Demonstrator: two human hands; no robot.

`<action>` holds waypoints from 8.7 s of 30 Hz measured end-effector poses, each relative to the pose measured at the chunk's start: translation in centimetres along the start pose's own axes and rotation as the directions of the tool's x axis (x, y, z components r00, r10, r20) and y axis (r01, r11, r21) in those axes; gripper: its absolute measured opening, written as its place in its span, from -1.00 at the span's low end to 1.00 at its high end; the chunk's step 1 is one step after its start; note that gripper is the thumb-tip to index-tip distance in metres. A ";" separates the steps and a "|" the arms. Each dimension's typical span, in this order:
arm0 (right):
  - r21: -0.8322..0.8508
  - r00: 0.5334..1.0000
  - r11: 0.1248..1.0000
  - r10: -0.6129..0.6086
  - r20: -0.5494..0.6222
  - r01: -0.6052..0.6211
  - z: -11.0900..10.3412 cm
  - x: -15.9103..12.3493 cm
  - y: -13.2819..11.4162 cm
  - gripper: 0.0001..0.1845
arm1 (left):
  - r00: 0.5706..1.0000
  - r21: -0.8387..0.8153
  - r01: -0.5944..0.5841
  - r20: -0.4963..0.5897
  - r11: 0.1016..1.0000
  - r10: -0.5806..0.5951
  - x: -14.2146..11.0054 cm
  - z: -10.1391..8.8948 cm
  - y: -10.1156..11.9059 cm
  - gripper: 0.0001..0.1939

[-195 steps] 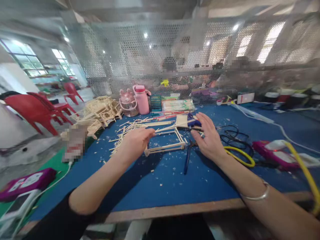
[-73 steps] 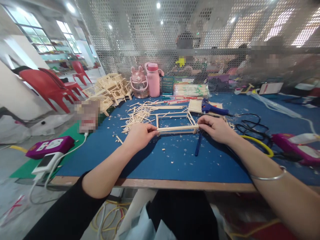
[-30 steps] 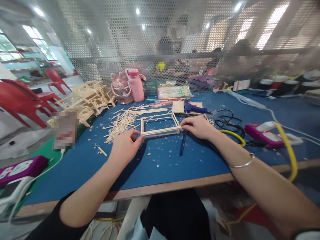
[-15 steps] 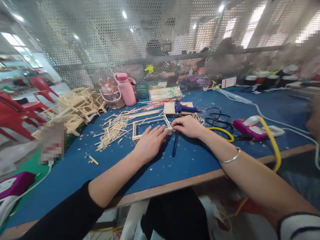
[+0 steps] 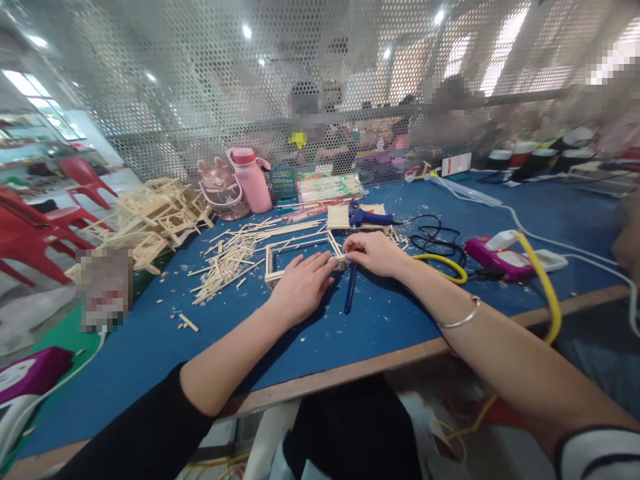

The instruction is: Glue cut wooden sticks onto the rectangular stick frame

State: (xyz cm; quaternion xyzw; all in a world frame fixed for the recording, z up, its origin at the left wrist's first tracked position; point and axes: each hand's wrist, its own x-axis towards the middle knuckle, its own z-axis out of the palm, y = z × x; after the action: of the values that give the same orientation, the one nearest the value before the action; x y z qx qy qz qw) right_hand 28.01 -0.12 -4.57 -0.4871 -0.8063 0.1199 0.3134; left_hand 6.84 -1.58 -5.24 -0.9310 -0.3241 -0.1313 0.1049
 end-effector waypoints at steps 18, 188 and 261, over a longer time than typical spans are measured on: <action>-0.096 0.995 0.993 -0.070 -0.065 0.063 0.3 0.1 -0.6 -0.81 | 0.960 -0.166 0.148 -0.212 0.975 -0.182 0.6 -0.9 -0.1 -0.57; -0.052 0.947 0.946 0.321 -0.009 -0.321 -0.9 -4.7 -8.0 -0.62 | 0.872 -0.793 0.122 -0.202 0.597 -0.446 0.1 -4.1 2.1 -0.73; 0.153 0.991 0.987 0.062 -0.117 -0.043 1.8 2.1 -1.5 -0.79 | 0.584 -0.602 0.544 -0.228 0.584 -0.779 -4.2 -4.8 -11.0 -0.61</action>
State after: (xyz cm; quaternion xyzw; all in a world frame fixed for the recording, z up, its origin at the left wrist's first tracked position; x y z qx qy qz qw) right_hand 25.17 1.18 -4.37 -0.4896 -0.7613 0.1585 0.3945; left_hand -4.15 3.07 -0.78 -0.6658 -0.5800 -0.4569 -0.1079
